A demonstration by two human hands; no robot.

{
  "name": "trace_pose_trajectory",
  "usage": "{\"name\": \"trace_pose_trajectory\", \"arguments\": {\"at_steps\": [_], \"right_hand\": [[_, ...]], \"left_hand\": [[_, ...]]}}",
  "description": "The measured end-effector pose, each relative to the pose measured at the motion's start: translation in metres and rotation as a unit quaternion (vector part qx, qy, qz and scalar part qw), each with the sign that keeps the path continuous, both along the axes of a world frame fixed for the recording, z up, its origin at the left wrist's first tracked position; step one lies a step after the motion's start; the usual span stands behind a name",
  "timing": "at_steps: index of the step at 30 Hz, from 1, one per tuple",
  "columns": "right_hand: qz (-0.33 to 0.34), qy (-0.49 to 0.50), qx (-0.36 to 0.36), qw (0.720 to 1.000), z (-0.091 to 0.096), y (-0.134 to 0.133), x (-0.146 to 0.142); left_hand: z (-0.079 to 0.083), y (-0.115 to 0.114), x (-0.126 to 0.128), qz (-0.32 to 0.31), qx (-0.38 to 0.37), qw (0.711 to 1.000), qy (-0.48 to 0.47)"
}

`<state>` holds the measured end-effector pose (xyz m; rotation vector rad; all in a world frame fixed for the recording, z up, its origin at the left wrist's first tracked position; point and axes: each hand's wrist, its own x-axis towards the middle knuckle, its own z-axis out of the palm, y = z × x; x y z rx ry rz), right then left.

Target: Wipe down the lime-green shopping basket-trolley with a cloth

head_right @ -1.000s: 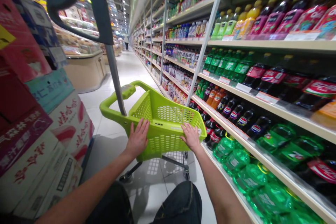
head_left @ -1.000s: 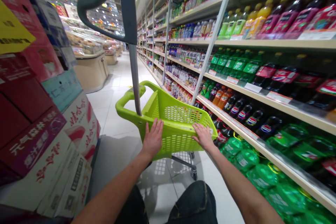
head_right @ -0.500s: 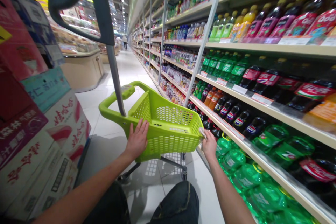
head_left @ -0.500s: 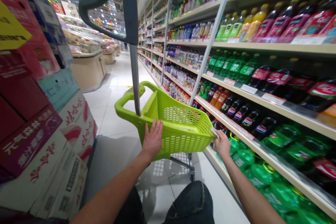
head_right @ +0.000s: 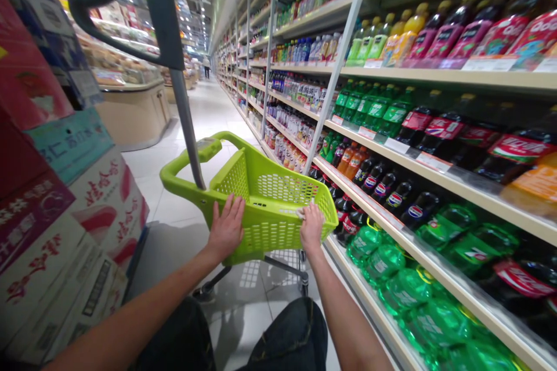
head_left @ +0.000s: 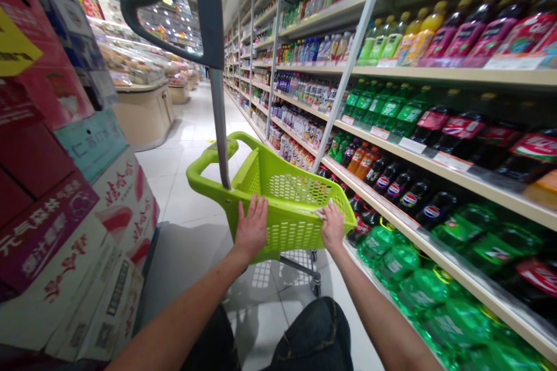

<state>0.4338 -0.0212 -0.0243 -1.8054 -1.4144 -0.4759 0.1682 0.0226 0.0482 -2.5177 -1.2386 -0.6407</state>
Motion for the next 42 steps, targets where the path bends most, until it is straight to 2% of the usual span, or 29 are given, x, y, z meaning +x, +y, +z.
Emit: {"name": "trace_pose_trajectory", "arguments": {"at_steps": [2, 4, 6, 8, 10, 12, 16, 19, 21, 24, 27, 29, 31, 35, 37, 39, 42], "right_hand": [[0.040, -0.030, -0.024, 0.998, 0.008, 0.007, -0.017], [0.051, -0.056, -0.062, 0.995, 0.017, 0.006, -0.020], [0.059, -0.085, -0.105, 0.989, 0.023, -0.001, -0.013], [0.098, -0.122, -0.137, 0.978, 0.026, -0.010, 0.000], [0.145, -0.155, -0.150, 0.966, 0.026, -0.015, 0.012], [0.164, -0.171, -0.154, 0.959, 0.024, -0.019, 0.023], [0.127, -0.161, -0.149, 0.967, 0.011, -0.034, 0.057], [0.039, -0.119, -0.111, 0.986, -0.004, -0.053, 0.085], [-0.015, -0.087, -0.077, 0.993, -0.011, -0.059, 0.087], [-0.024, -0.064, -0.045, 0.997, -0.011, -0.044, 0.050], [0.076, -0.059, -0.021, 0.995, -0.001, -0.013, -0.010], [0.131, -0.070, -0.028, 0.988, 0.006, 0.000, -0.035], [0.135, -0.077, -0.032, 0.987, 0.008, 0.000, -0.033], [0.019, -0.043, -0.012, 0.999, 0.003, -0.019, 0.011], [-0.019, -0.022, 0.000, 1.000, 0.003, -0.019, 0.013], [0.009, -0.019, 0.001, 1.000, 0.006, -0.009, -0.011], [0.111, -0.032, -0.006, 0.993, 0.015, 0.013, -0.064]], "left_hand": [[0.001, 0.001, -0.001, -0.003, 0.001, 1.000, 0.000], [0.000, 0.002, -0.003, -0.007, 0.006, 1.000, 0.005], [-0.002, 0.002, -0.005, -0.012, 0.009, 1.000, 0.012], [-0.004, 0.003, -0.007, -0.014, 0.007, 1.000, 0.018], [-0.006, 0.003, -0.007, -0.014, 0.003, 1.000, 0.023], [-0.007, 0.003, -0.008, -0.014, -0.003, 1.000, 0.026], [-0.008, 0.002, -0.007, -0.018, -0.007, 0.999, 0.033], [-0.008, 0.001, -0.004, -0.018, 0.000, 0.999, 0.033], [-0.008, 0.001, -0.001, -0.016, 0.008, 0.999, 0.027], [-0.008, 0.001, 0.004, -0.015, 0.013, 1.000, 0.018], [-0.006, 0.002, 0.007, -0.017, 0.009, 1.000, 0.019], [-0.005, 0.003, 0.007, -0.019, 0.011, 0.999, 0.024], [-0.006, 0.005, 0.006, -0.021, 0.017, 0.999, 0.029], [-0.007, 0.005, 0.007, -0.020, 0.017, 0.999, 0.031], [-0.007, 0.004, 0.009, -0.020, 0.012, 0.999, 0.029], [-0.006, 0.004, 0.011, -0.020, 0.010, 0.999, 0.027], [-0.006, 0.004, 0.011, -0.022, 0.020, 0.999, 0.025]]}}
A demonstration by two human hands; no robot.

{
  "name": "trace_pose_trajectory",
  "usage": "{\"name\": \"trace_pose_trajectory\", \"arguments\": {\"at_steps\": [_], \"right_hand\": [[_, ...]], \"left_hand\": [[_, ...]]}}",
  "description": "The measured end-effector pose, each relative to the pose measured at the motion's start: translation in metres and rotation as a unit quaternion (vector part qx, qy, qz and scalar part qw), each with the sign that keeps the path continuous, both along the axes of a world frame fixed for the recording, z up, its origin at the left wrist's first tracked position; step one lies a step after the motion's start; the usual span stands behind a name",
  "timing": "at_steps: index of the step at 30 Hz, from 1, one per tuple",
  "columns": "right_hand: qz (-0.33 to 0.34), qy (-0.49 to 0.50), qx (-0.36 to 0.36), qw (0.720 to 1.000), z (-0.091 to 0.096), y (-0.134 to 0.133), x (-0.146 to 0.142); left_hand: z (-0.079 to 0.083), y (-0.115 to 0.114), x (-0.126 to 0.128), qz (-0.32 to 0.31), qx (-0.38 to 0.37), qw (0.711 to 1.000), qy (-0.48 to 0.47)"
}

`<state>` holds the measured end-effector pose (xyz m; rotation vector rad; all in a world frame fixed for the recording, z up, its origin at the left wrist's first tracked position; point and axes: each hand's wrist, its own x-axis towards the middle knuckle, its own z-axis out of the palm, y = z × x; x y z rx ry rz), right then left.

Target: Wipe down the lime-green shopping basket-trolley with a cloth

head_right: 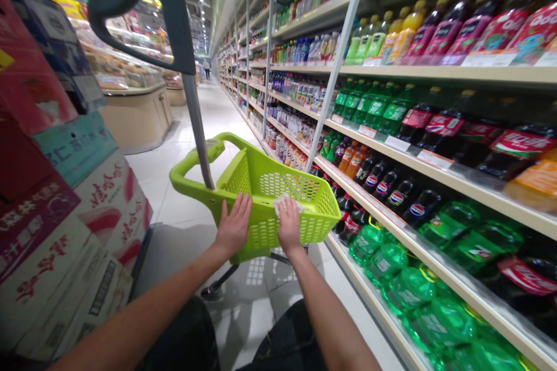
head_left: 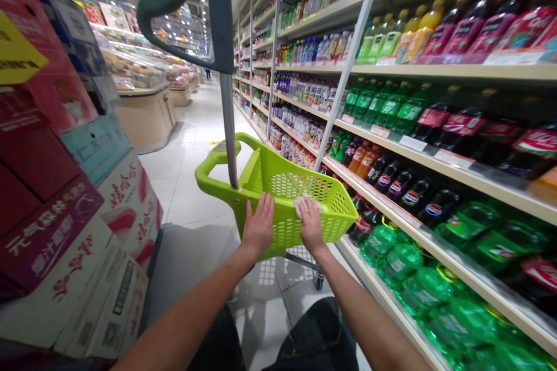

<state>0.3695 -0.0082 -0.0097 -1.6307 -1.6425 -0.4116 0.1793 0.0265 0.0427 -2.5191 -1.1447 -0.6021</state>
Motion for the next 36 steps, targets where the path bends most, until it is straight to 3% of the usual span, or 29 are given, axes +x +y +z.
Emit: {"name": "trace_pose_trajectory", "arguments": {"at_steps": [3, 7, 9, 11, 16, 18, 21, 23, 25, 28, 31, 33, 36], "right_hand": [[0.039, -0.002, 0.000, 0.999, 0.004, 0.005, -0.015], [-0.032, -0.003, 0.020, 0.999, -0.004, -0.012, 0.025], [-0.066, -0.001, 0.025, 0.998, -0.004, -0.013, 0.031], [-0.059, -0.002, 0.024, 0.998, 0.000, -0.005, 0.013], [0.054, -0.016, 0.014, 0.998, 0.015, 0.019, -0.048], [0.034, -0.001, 0.016, 0.999, 0.013, 0.014, -0.042], [-0.024, 0.037, 0.029, 0.999, 0.005, 0.003, -0.015], [-0.026, 0.058, 0.042, 0.997, 0.004, 0.003, -0.010], [0.011, 0.069, 0.053, 0.996, 0.013, 0.011, -0.028], [0.105, 0.059, 0.058, 0.991, 0.040, 0.034, -0.091], [0.139, 0.029, 0.079, 0.987, 0.066, 0.053, -0.148], [0.148, 0.005, 0.089, 0.985, 0.070, 0.056, -0.160], [0.158, -0.019, 0.087, 0.983, 0.055, 0.047, -0.135]], "left_hand": [[0.001, 0.002, -0.006, -0.011, 0.012, 1.000, 0.008], [0.002, 0.002, -0.015, -0.024, 0.024, 0.999, 0.020], [0.002, 0.001, -0.014, -0.024, 0.024, 0.999, 0.019], [0.003, 0.001, -0.010, -0.027, 0.019, 0.999, 0.015], [0.013, 0.004, -0.019, -0.061, 0.003, 0.998, -0.005], [0.021, 0.009, -0.039, -0.032, 0.013, 0.998, -0.047], [0.035, 0.019, -0.075, 0.085, 0.051, 0.986, -0.138], [0.041, 0.027, -0.092, 0.118, 0.062, 0.980, -0.149], [0.044, 0.033, -0.098, 0.113, 0.056, 0.984, -0.129], [0.044, 0.036, -0.094, 0.114, 0.048, 0.986, -0.114], [0.043, 0.035, -0.091, 0.112, 0.045, 0.987, -0.102], [0.044, 0.033, -0.092, 0.110, 0.041, 0.988, -0.096], [0.045, 0.031, -0.095, 0.111, 0.034, 0.989, -0.095]]}}
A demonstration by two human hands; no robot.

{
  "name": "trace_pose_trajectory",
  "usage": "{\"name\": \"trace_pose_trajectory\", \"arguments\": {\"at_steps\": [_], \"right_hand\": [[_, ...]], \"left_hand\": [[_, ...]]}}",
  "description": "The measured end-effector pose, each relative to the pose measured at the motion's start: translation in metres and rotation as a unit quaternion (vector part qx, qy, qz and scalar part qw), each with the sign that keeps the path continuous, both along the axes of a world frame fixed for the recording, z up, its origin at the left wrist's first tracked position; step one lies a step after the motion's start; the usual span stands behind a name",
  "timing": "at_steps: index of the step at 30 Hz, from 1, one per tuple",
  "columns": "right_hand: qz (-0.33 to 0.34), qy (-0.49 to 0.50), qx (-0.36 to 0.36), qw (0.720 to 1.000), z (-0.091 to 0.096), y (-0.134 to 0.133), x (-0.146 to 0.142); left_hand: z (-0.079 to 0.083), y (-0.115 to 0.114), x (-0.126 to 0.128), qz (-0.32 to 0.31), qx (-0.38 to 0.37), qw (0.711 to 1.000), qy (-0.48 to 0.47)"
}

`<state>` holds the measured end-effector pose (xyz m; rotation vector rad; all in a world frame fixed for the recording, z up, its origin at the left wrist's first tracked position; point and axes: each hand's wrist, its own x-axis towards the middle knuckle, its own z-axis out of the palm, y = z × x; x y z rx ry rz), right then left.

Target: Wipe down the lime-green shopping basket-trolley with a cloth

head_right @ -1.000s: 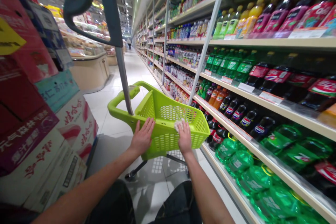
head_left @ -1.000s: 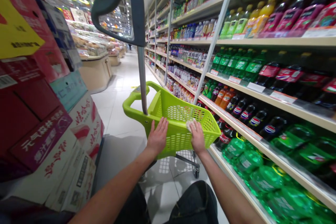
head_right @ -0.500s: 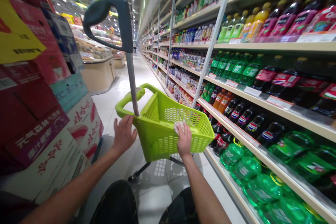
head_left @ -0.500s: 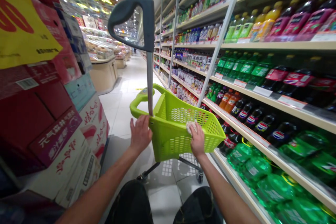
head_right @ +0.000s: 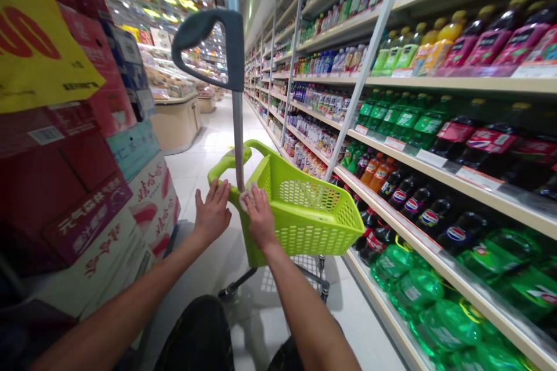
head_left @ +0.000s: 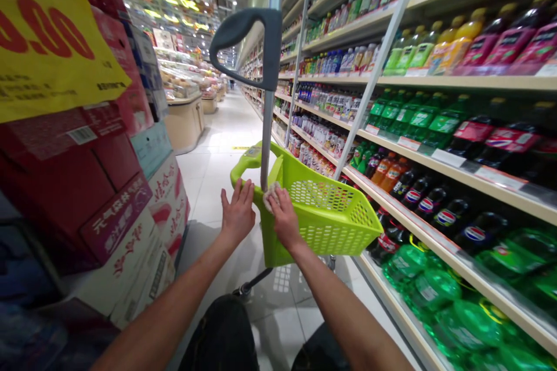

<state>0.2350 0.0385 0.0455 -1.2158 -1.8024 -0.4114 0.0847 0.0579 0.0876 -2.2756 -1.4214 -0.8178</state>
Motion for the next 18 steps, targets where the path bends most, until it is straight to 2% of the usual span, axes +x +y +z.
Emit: {"name": "trace_pose_trajectory", "arguments": {"at_steps": [3, 5, 8, 10, 13, 16, 18], "right_hand": [[-0.050, 0.030, 0.001, 0.998, -0.016, -0.011, 0.040], [-0.076, 0.050, 0.006, 0.996, -0.015, -0.012, 0.047], [-0.051, 0.016, 0.021, 0.998, -0.006, -0.003, 0.021], [-0.029, -0.033, 0.030, 0.999, -0.008, 0.001, -0.003], [-0.002, -0.111, 0.019, 0.994, -0.039, -0.006, -0.020], [0.033, -0.158, -0.016, 0.987, -0.076, -0.021, -0.009], [0.041, -0.141, -0.026, 0.989, -0.078, -0.026, 0.002]], "left_hand": [[0.001, -0.001, 0.001, -0.003, -0.010, 1.000, -0.003], [0.001, 0.000, 0.002, -0.004, -0.014, 1.000, -0.006], [0.000, 0.000, 0.004, -0.007, -0.015, 1.000, -0.003], [0.000, 0.000, 0.003, -0.011, -0.012, 1.000, 0.002], [-0.001, 0.001, 0.001, -0.016, -0.005, 1.000, 0.005], [-0.003, 0.001, 0.001, -0.016, -0.001, 1.000, 0.004], [-0.003, 0.001, 0.002, -0.016, -0.001, 1.000, 0.002]]}}
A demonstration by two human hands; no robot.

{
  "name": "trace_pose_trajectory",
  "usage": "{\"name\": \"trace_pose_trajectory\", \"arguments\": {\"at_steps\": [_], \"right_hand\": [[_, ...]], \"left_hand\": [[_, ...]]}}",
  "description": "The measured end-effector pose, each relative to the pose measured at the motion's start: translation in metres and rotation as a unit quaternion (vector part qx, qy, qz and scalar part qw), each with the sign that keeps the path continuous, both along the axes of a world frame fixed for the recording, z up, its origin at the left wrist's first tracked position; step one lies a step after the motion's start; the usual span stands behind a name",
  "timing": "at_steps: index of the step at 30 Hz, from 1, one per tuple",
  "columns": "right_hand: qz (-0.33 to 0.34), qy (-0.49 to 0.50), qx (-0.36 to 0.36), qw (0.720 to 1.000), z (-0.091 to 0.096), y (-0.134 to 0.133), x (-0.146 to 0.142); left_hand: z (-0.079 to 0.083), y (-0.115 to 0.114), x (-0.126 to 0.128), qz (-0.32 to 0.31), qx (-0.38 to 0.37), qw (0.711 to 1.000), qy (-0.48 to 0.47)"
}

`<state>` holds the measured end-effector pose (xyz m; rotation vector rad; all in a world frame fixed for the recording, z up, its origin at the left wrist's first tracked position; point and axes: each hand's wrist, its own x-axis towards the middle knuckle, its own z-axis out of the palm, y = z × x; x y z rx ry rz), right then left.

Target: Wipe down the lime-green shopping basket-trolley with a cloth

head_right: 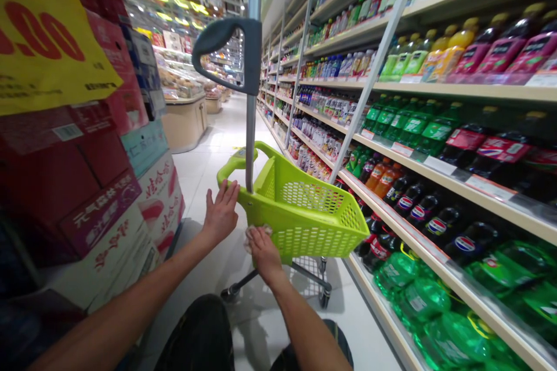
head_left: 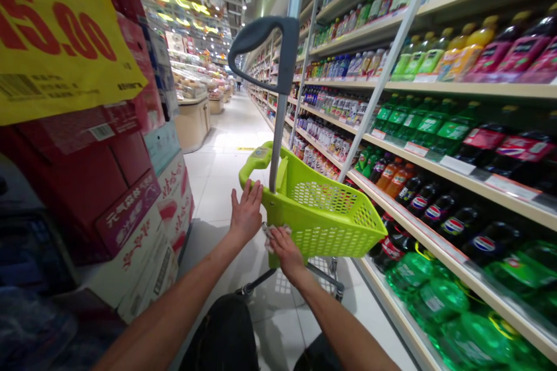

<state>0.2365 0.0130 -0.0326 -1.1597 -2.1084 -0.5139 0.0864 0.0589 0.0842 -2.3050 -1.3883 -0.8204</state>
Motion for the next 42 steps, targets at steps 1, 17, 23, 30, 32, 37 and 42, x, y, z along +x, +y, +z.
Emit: {"name": "trace_pose_trajectory", "arguments": {"at_steps": [1, 17, 23, 30, 32, 37, 42], "right_hand": [[-0.003, 0.023, 0.005, 1.000, 0.008, 0.001, 0.004], [-0.041, 0.129, 0.044, 0.990, 0.071, 0.013, 0.008], [-0.088, 0.121, 0.016, 0.989, 0.076, 0.025, 0.034], [-0.190, 0.158, 0.043, 0.968, 0.032, -0.005, 0.107], [-0.176, 0.145, 0.043, 0.973, 0.034, -0.004, 0.097], [-0.119, 0.105, 0.019, 0.987, 0.036, 0.001, 0.075], [-0.212, 0.144, 0.043, 0.966, 0.015, -0.022, 0.134]], "left_hand": [[0.000, 0.000, 0.001, 0.000, -0.001, 1.000, -0.002], [-0.003, -0.005, 0.010, 0.005, -0.004, 0.999, -0.038], [-0.021, -0.020, 0.028, -0.073, 0.043, 0.996, -0.018], [-0.019, -0.017, 0.050, -0.114, 0.013, 0.992, 0.053], [-0.020, -0.016, 0.058, -0.116, 0.004, 0.991, 0.065], [-0.023, -0.016, 0.067, -0.101, -0.007, 0.993, 0.069], [-0.025, -0.018, 0.065, -0.092, -0.015, 0.992, 0.083]]}}
